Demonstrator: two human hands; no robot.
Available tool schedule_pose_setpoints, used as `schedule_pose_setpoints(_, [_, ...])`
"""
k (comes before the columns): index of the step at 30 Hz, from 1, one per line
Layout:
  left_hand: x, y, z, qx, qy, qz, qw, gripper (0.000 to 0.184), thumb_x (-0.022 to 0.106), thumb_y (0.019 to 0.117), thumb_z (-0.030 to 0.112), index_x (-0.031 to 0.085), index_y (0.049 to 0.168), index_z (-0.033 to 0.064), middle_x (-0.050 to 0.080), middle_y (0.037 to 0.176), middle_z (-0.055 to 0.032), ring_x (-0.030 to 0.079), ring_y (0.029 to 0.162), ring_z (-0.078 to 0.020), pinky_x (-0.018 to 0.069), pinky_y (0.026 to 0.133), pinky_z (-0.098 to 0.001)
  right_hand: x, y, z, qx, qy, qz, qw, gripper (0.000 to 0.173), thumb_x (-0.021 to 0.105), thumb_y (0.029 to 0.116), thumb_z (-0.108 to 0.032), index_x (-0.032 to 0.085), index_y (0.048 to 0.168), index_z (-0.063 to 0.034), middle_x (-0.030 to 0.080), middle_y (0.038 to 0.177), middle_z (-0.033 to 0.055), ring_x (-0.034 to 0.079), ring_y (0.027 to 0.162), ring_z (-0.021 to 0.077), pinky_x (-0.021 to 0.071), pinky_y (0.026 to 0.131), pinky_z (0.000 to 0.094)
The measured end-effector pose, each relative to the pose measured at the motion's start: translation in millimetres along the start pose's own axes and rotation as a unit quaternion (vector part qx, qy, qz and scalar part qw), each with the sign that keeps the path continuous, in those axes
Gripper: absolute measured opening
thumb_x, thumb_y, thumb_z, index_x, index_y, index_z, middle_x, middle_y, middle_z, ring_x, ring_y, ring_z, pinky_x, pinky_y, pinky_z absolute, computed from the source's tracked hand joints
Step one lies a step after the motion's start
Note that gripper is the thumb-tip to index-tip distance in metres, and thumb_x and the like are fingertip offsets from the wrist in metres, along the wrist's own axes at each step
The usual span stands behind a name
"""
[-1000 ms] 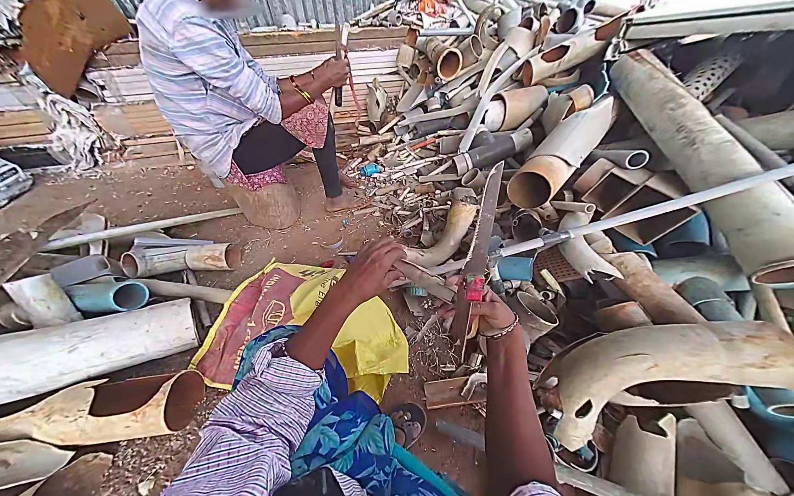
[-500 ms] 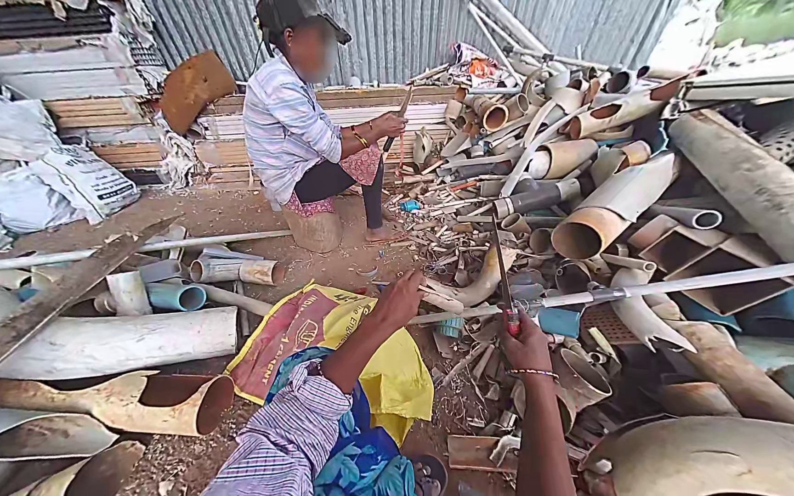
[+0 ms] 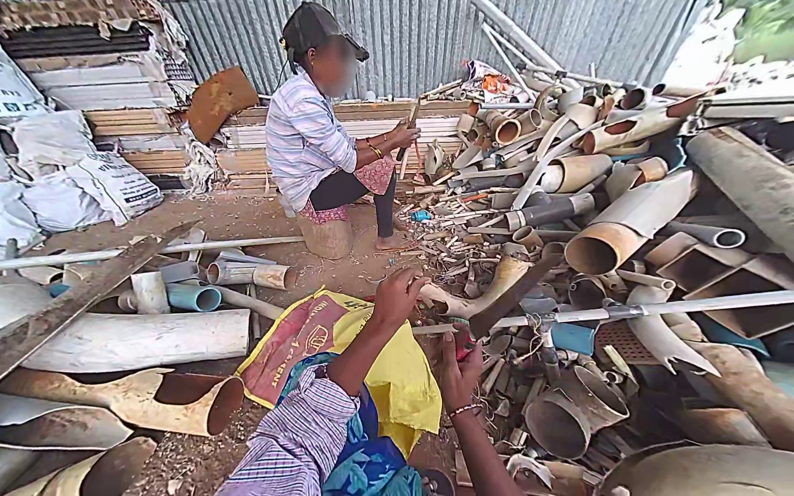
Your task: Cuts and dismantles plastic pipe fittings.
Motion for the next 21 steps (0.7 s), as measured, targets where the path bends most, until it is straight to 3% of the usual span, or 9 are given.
schedule_pose_setpoints(1, [-2,-1,-1,0.007,-0.002,0.016,1.0,0.024,0.067,0.0979,0.015,0.074,0.103,-0.0075,0.074,0.094,-0.0222,0.072,0.081,-0.0334,0.0583,0.078,-0.0475,1,-1,5,0.009,-0.008,0.007,1.0,0.038,0.057,0.0978,-0.011,0.048,0.122,0.0171,0.058,0.073,-0.0051,0.054,0.057,-0.0078,0.0506,0.058,0.0126])
schedule_pose_setpoints(4, [-5,0,-7,-0.004,-0.014,0.051,0.999,0.021,0.069,0.0968,0.012,0.074,0.103,-0.0076,0.073,0.094,-0.0219,0.072,0.082,-0.0325,0.0583,0.079,-0.0468,17,-15,44,0.261,0.008,-0.099,0.96,0.027,0.053,0.1044,-0.008,0.048,0.126,0.0078,0.047,0.06,-0.0018,0.046,0.043,0.004,0.0456,0.043,0.0213])
schedule_pose_setpoints(5, [-8,1,-7,-0.009,-0.013,0.057,0.998,0.02,0.069,0.0969,0.011,0.073,0.103,-0.0079,0.073,0.095,-0.0222,0.073,0.083,-0.0328,0.0587,0.08,-0.0471,20,-21,50,0.287,0.015,-0.11,0.951,0.028,0.051,0.105,-0.008,0.047,0.128,0.0067,0.046,0.06,-0.0008,0.046,0.042,0.0065,0.0465,0.043,0.0237])
schedule_pose_setpoints(10, [-22,0,0,-0.004,-0.073,0.106,0.992,0.018,0.069,0.0968,0.009,0.073,0.104,-0.0063,0.07,0.089,-0.0167,0.064,0.07,-0.0175,0.0551,0.069,-0.031,12,-13,22,0.062,-0.037,-0.037,0.997,0.045,0.054,0.0971,-0.016,0.045,0.13,0.0125,0.053,0.063,-0.003,0.051,0.047,0.0019,0.0485,0.049,0.0221])
schedule_pose_setpoints(12, [-17,-3,-2,0.01,-0.079,0.093,0.992,0.017,0.069,0.0965,0.008,0.073,0.105,-0.0062,0.071,0.093,-0.0179,0.066,0.074,-0.019,0.0557,0.071,-0.0317,10,-11,32,0.137,-0.05,-0.077,0.986,0.045,0.055,0.1001,-0.013,0.046,0.136,0.0112,0.055,0.071,0.0028,0.05,0.05,0.0053,0.0483,0.051,0.0246])
schedule_pose_setpoints(14, [-11,-6,-6,0.006,-0.085,0.086,0.993,0.015,0.069,0.0961,0.007,0.073,0.104,-0.0061,0.072,0.095,-0.019,0.069,0.08,-0.0228,0.0579,0.077,-0.0361,9,-12,49,0.266,-0.02,-0.125,0.956,0.034,0.053,0.1047,-0.01,0.045,0.134,0.0053,0.051,0.066,0.0017,0.048,0.044,0.007,0.0476,0.044,0.024])
schedule_pose_setpoints(17, [-18,2,-6,-0.04,-0.128,0.104,0.985,0.015,0.068,0.0976,0.008,0.072,0.103,-0.0055,0.068,0.085,-0.0134,0.06,0.067,-0.0136,0.0521,0.066,-0.03,-4,3,31,0.216,-0.008,-0.068,0.974,0.037,0.052,0.1031,-0.007,0.042,0.135,0.0083,0.05,0.067,0.0003,0.048,0.045,0.0041,0.0476,0.045,0.0214])
schedule_pose_setpoints(19, [-22,3,-1,-0.099,-0.117,0.04,0.987,0.017,0.066,0.0998,0.01,0.072,0.106,-0.0038,0.071,0.089,-0.0158,0.064,0.068,-0.0191,0.0562,0.069,-0.0366,-18,17,16,0.177,0.003,-0.026,0.984,0.037,0.051,0.1026,-0.008,0.042,0.135,0.0075,0.051,0.067,-0.0003,0.05,0.046,0.0044,0.0499,0.046,0.0223])
schedule_pose_setpoints(21, [-13,2,-3,-0.189,-0.048,-0.125,0.973,0.022,0.061,0.1039,0.014,0.07,0.113,-0.0036,0.071,0.101,-0.0222,0.071,0.083,-0.0308,0.0578,0.084,-0.0469,-31,28,5,0.166,0.012,0.0,0.986,0.032,0.048,0.1039,-0.006,0.043,0.133,0.0065,0.051,0.067,-0.0004,0.051,0.046,0.0053,0.0505,0.045,0.0225])
Point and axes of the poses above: each hand's wrist, its own y-axis towards the middle knuckle, its own x-axis out of the palm, z = x × y, the point moved 7 cm from there along y, towards the middle knuckle
